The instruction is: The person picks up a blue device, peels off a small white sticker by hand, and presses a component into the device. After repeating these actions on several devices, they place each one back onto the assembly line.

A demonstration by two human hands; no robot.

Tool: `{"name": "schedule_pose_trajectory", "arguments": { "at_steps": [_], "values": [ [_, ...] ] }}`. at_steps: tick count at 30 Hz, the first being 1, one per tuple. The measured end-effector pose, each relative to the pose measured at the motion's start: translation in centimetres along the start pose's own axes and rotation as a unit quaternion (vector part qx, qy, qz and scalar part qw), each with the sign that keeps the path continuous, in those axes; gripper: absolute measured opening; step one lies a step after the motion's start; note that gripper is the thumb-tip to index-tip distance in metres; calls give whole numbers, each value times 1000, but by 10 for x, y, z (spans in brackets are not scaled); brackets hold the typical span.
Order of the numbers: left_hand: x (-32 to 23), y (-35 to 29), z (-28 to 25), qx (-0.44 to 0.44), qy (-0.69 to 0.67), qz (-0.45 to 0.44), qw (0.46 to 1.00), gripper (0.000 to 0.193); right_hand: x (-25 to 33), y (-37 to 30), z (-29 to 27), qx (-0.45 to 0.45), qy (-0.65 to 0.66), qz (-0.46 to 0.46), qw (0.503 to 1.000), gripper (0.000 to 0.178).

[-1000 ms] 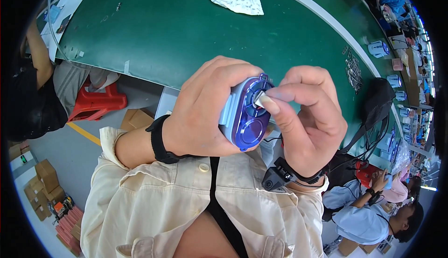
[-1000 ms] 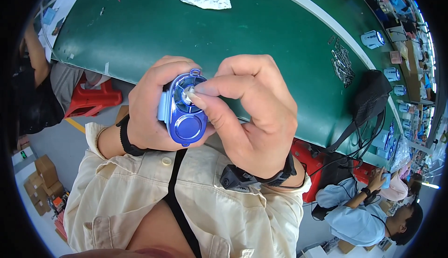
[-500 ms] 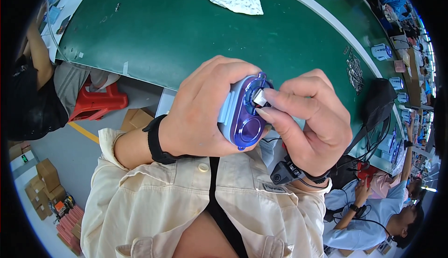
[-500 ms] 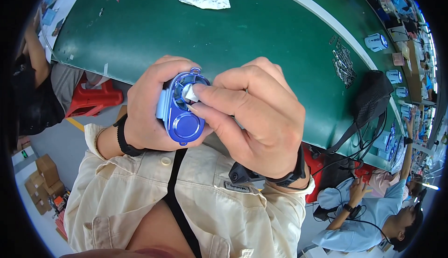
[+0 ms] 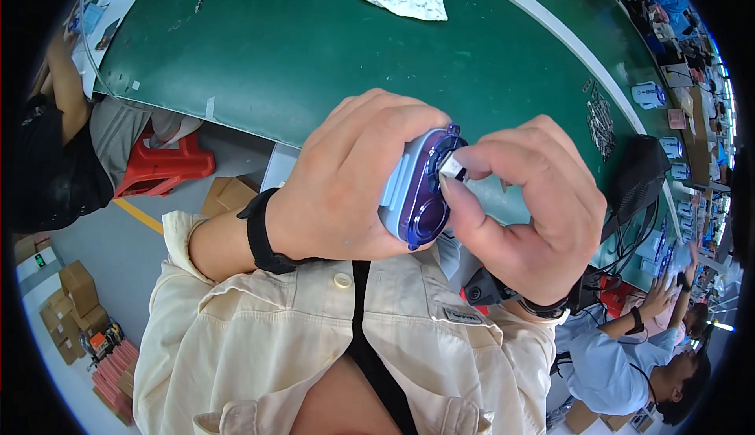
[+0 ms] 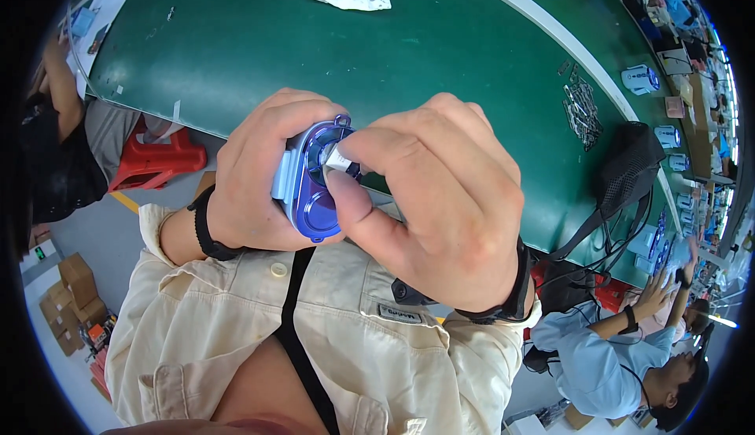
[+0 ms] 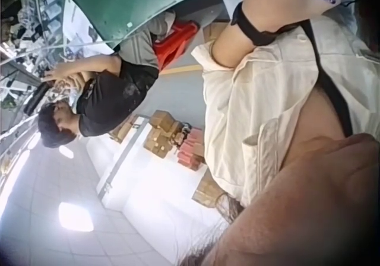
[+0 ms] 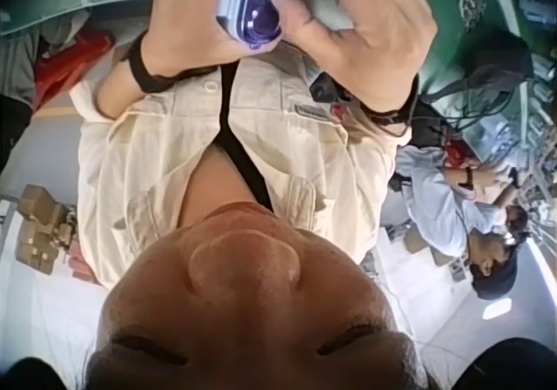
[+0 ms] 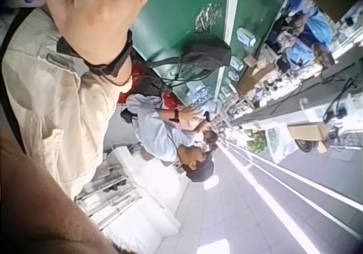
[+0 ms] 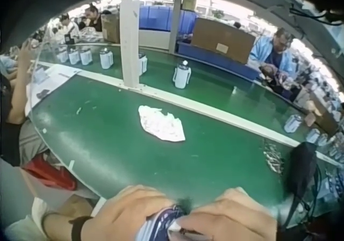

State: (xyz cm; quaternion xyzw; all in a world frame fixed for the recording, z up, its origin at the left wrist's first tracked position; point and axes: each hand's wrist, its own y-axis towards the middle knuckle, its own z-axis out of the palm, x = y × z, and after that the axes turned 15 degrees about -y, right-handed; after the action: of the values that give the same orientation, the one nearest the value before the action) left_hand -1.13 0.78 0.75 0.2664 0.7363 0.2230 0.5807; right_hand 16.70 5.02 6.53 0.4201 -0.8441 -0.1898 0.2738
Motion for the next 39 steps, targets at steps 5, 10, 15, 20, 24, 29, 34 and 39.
{"name": "schedule_pose_trajectory", "arguments": {
  "at_steps": [5,10,15,20,24,29,34,39],
  "values": [
    [-1,0,2,8,-18,-12,1000,64,-1,-3,1,11,28,28,999,20],
    [1,2,0,12,-4,-19,1000,66,6,-6,2,9,46,87,995,19],
    [0,4,-3,13,12,-7,1000,70,1,-12,5,-5,58,60,997,24],
    [-3,1,-5,10,-35,-54,998,73,0,-23,10,11,167,106,980,26],
    [-3,3,-6,25,-60,-65,996,72,-1,-25,13,-22,247,169,954,31],
    [-2,5,-4,49,-53,-37,997,72,2,-17,34,-14,362,197,911,45],
    [0,-1,-2,46,-42,-32,997,72,-1,-20,39,66,594,256,760,51],
    [4,-4,-1,73,-17,9,997,68,-1,-23,33,98,608,247,749,53]
  ]
}}
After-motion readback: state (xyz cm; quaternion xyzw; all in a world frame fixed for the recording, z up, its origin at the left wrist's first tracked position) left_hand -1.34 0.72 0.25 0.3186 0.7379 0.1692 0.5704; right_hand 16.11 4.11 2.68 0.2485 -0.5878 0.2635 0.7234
